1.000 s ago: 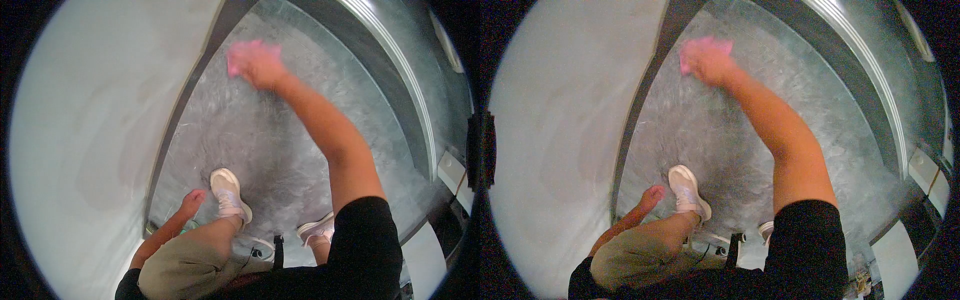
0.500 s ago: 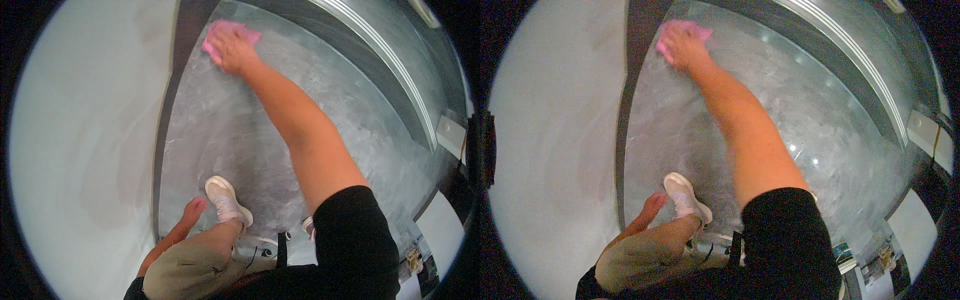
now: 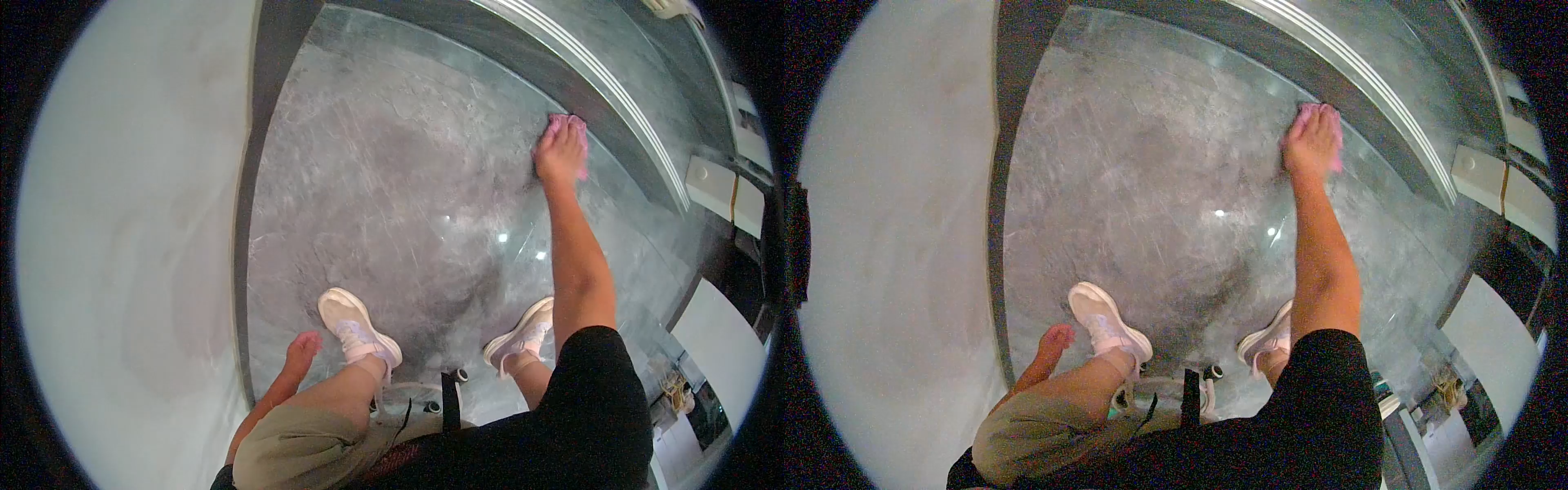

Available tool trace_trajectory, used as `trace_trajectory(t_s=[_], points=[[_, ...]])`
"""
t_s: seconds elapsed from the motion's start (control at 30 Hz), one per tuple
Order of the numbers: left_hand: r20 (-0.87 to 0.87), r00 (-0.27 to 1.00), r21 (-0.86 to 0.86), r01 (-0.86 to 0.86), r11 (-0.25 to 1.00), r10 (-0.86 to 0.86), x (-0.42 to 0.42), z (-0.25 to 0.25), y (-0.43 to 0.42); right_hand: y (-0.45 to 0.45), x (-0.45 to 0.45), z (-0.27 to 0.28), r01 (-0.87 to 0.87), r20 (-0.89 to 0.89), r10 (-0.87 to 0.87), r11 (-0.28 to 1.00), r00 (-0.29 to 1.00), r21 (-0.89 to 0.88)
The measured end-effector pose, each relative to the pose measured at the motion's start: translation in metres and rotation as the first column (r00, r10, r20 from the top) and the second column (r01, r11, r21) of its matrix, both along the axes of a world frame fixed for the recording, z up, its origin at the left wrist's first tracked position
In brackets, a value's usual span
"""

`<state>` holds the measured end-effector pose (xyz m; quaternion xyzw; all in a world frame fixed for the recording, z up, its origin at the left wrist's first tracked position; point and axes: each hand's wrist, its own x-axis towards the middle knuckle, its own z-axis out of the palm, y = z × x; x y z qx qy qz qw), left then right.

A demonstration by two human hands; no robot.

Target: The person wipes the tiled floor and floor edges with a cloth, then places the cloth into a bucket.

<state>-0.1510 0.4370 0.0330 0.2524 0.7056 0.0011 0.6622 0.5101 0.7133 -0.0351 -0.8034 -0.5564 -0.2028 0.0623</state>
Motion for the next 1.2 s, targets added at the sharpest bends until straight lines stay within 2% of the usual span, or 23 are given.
trace_trajectory(t_s=[0.07,0.1,0.13,0.17,0.2,0.27,0.3,0.37,0.4,0.47,0.5,0.53,0.57,0.63,0.7,0.73,0.8,0.83,0.87,0.9,1.0,1.07,1.2], points=[[-0.011,0.986,-0.034,0.165,0.986,-0.165,-0.004,-0.004,-0.004,0.026,-0.041,0.014,0.005,-0.240,-0.046,0.986,0.970,-0.168],[-0.007,0.986,-0.037,0.169,0.985,-0.169,-0.003,-0.003,-0.006,0.041,-0.078,0.028,-0.137,-0.349,0.084,0.982,0.933,-0.129],[-0.009,0.994,-0.050,0.109,0.993,-0.109,-0.003,0.002,-0.008,0.058,-0.110,0.013,-0.269,-0.246,0.285,0.958,0.927,0.095],[-0.010,0.999,-0.067,0.050,0.997,-0.050,-0.002,0.009,-0.011,0.072,-0.133,0.009,-0.279,-0.472,0.215,0.958,0.855,-0.069],[0.001,0.998,-0.076,0.063,0.995,-0.063,-0.002,0.014,-0.011,0.090,-0.157,0.003,-0.271,-0.541,0.244,0.962,0.805,0.030],[-0.057,0.996,-0.060,0.067,0.996,-0.071,0.001,0.013,-0.004,0.114,-0.175,-0.012,-0.345,-0.256,0.370,0.928,0.893,0.140],[-0.046,0.995,-0.063,0.083,0.995,-0.086,0.001,0.010,0.000,0.112,-0.162,-0.011,-0.332,-0.248,0.356,0.934,0.901,0.132],[-0.028,0.999,-0.061,0.028,0.998,-0.030,0.000,0.006,0.002,0.105,-0.141,-0.009,-0.515,-0.312,0.539,0.842,0.783,0.162],[-0.027,0.999,-0.063,0.033,0.997,-0.035,0.002,0.008,0.007,0.103,-0.123,0.006,-0.421,-0.414,0.357,0.904,0.837,-0.071],[-0.018,0.991,0.023,0.136,0.990,-0.136,0.005,0.015,0.018,0.060,-0.064,0.003,-0.251,-0.246,0.232,0.967,0.941,-0.047],[-0.025,0.991,0.021,0.131,0.991,-0.130,0.004,0.015,0.019,0.038,-0.023,-0.003,-0.208,-0.321,0.157,0.970,0.934,-0.130],[-0.052,0.997,0.009,0.065,0.998,-0.065,0.004,0.014,0.020,0.012,0.006,0.005,-0.238,-0.300,0.194,0.964,0.934,-0.115],[-0.078,0.997,0.002,-0.002,1.000,0.002,0.003,0.015,0.019,-0.011,0.032,0.004,-0.157,-0.284,0.117,0.980,0.952,-0.125],[-0.057,0.998,-0.003,-0.009,1.000,0.009,-0.006,0.005,-0.001,-0.030,0.037,-0.008,-0.078,-0.270,0.040,0.988,0.962,-0.131],[-0.032,0.999,-0.002,-0.006,1.000,0.006,-0.012,0.000,-0.008,-0.032,0.026,-0.013,0.206,0.210,-0.165,0.960,0.964,-0.191],[-0.007,1.000,-0.040,0.000,0.999,0.000,-0.007,0.001,-0.008,-0.025,0.003,-0.003,0.017,0.012,-0.016,0.998,1.000,-0.054],[0.012,1.000,-0.084,-0.024,0.996,0.025,0.001,0.006,-0.008,0.004,-0.058,0.005,-0.225,-0.370,0.198,0.974,0.908,-0.033],[0.007,1.000,-0.088,-0.027,0.996,0.028,0.002,0.005,-0.006,0.018,-0.093,-0.003,-0.283,-0.432,0.281,0.957,0.857,0.062],[0.012,1.000,-0.055,0.024,0.998,-0.023,0.004,0.004,-0.004,0.036,-0.125,-0.008,-0.338,-0.396,0.348,0.936,0.850,0.098],[0.018,0.997,-0.020,0.078,0.997,-0.078,0.005,0.004,-0.004,0.057,-0.153,-0.008,-0.272,-0.491,0.284,0.957,0.824,0.099],[0.006,0.997,-0.015,0.073,0.997,-0.073,0.009,0.003,0.008,0.107,-0.190,-0.020,-0.361,-0.499,0.340,0.931,0.797,0.058],[0.005,0.995,-0.028,0.104,0.994,-0.103,0.011,0.004,0.018,0.116,-0.191,-0.004,-0.516,-0.409,0.503,0.852,0.761,0.088],[-0.050,0.986,-0.045,0.160,0.986,-0.162,0.005,-0.006,0.016,0.082,-0.128,0.017,-0.542,-0.440,0.458,0.836,0.773,-0.082]])
